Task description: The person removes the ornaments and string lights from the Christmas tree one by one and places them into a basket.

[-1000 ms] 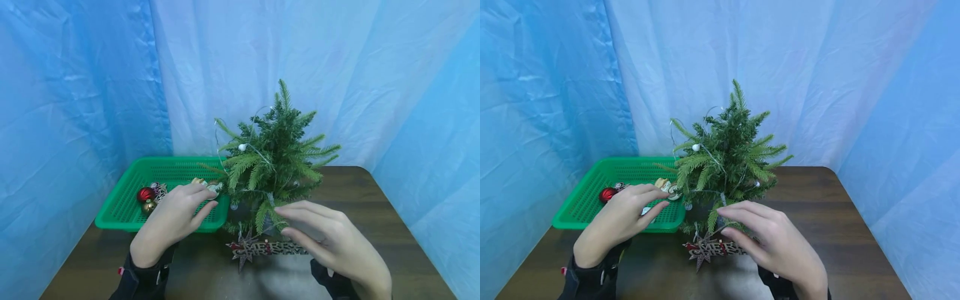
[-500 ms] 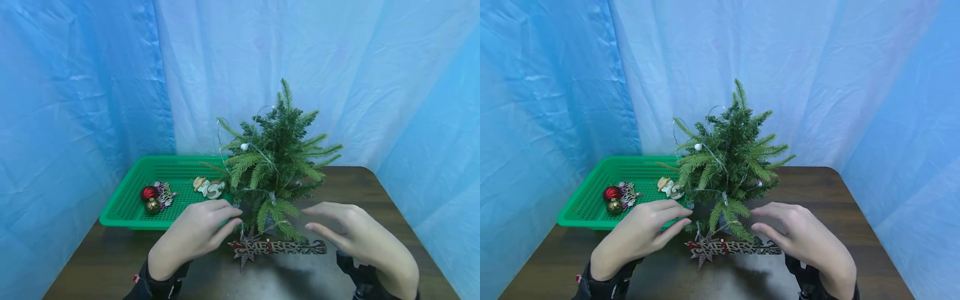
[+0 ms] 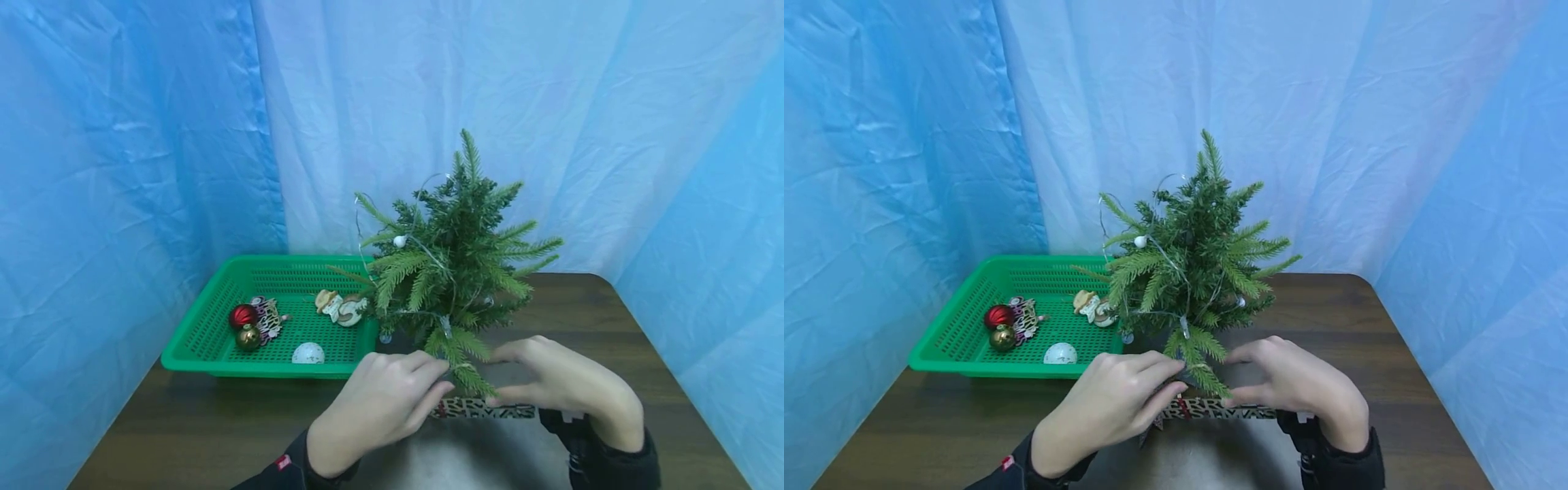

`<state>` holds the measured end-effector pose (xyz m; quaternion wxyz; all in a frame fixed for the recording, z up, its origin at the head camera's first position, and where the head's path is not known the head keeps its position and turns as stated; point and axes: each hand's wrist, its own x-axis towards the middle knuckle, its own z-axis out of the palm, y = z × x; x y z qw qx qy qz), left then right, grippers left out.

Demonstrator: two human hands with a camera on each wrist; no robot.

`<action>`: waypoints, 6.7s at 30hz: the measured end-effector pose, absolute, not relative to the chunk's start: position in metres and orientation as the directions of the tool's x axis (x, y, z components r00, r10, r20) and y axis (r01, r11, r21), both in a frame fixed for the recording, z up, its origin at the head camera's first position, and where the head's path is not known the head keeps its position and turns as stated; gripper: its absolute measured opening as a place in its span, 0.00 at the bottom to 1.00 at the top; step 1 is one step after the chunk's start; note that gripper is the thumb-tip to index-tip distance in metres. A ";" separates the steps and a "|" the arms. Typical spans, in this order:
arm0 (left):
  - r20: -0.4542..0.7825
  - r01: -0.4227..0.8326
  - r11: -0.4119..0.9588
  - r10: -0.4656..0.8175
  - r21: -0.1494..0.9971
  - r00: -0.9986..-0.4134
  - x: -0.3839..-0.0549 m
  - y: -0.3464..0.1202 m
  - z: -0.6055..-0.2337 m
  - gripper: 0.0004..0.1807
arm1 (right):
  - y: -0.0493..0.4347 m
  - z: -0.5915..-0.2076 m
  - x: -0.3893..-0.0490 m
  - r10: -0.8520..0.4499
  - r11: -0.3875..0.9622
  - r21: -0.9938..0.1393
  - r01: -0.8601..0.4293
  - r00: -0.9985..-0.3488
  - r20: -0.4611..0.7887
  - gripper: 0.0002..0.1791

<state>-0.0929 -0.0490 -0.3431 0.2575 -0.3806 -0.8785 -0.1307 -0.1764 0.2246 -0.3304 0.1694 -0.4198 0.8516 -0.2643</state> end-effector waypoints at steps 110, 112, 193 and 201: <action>0.547 0.853 0.468 0.663 0.231 -0.511 -0.109 -0.059 -0.346 0.05 | 0.261 -0.335 -0.183 -0.884 0.228 -0.644 -0.730 -0.433 0.178 0.06; 0.533 0.850 0.466 0.667 0.247 -0.521 -0.109 -0.061 -0.345 0.06 | 0.262 -0.335 -0.182 -0.884 0.210 -0.636 -0.743 -0.422 0.200 0.07; 0.520 0.539 0.259 0.144 0.801 -0.842 -0.107 -0.124 -0.315 0.11 | 0.213 -0.324 -0.148 -0.636 0.015 -0.715 -0.699 -0.559 0.532 0.20; 0.484 0.462 0.337 0.021 0.820 -0.875 -0.112 -0.126 -0.314 0.10 | 0.190 -0.324 -0.134 -0.519 0.255 -0.472 -0.844 -0.531 0.669 0.16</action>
